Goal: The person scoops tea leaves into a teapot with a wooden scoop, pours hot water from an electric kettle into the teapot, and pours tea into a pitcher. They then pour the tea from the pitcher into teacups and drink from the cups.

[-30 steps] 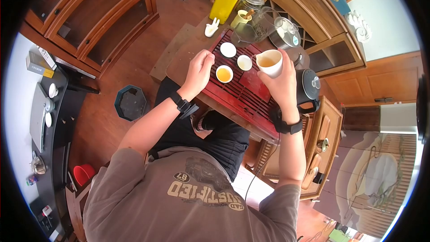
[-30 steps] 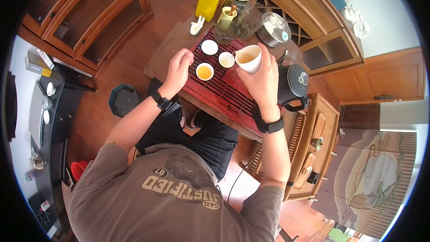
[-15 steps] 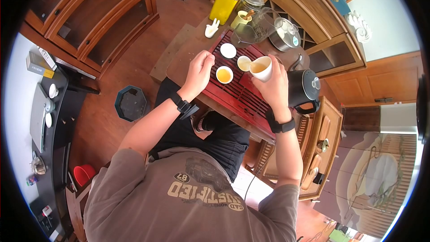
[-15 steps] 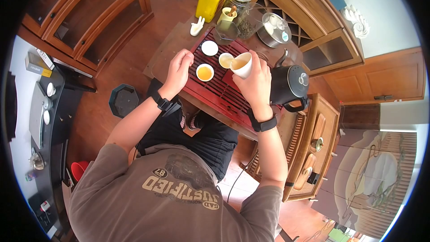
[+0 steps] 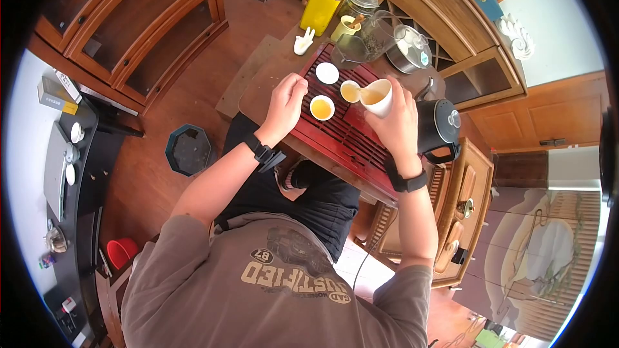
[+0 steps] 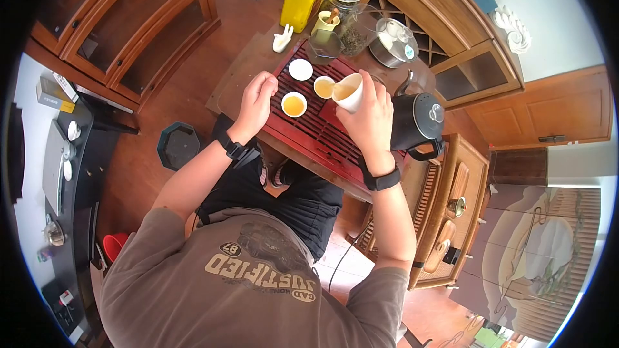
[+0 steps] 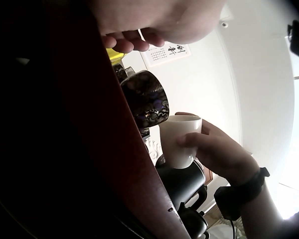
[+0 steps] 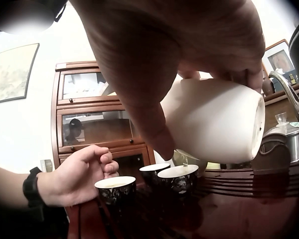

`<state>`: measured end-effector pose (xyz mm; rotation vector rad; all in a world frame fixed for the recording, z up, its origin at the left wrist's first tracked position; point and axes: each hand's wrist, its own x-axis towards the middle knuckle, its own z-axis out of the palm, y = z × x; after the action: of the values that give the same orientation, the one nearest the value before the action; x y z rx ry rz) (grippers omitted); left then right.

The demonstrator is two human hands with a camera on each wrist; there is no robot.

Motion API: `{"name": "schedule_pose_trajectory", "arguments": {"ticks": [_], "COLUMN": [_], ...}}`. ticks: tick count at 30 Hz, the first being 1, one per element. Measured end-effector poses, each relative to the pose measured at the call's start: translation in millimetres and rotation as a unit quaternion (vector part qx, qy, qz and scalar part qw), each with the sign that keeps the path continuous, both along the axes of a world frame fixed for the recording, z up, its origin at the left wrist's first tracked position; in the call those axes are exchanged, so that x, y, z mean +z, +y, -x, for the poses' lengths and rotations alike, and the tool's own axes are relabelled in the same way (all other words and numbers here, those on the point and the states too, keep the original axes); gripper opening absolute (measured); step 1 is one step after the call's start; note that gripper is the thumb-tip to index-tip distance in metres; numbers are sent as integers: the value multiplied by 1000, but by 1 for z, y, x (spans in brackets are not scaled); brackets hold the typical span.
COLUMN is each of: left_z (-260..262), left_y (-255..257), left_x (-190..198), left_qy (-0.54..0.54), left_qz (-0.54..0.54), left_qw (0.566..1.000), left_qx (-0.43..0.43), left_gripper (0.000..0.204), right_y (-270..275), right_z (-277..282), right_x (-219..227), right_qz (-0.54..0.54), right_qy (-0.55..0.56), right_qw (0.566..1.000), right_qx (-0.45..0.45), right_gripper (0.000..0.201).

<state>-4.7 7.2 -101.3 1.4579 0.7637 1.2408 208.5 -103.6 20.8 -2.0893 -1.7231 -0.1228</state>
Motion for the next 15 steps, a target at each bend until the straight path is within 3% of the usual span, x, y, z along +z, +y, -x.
{"name": "schedule_pose_trajectory", "arguments": {"ticks": [15], "left_z": [1], "left_y": [-1], "left_x": [2], "left_qy": [7], "left_qz": [-4], "left_qw": [1000], "left_qx": [3], "left_gripper": [22], "right_y": [1], "right_z": [2], "right_x": [23], "right_qz": [-30], "right_qy": [-15], "right_qw": [999], "right_qx": [1], "right_gripper": [85]}}
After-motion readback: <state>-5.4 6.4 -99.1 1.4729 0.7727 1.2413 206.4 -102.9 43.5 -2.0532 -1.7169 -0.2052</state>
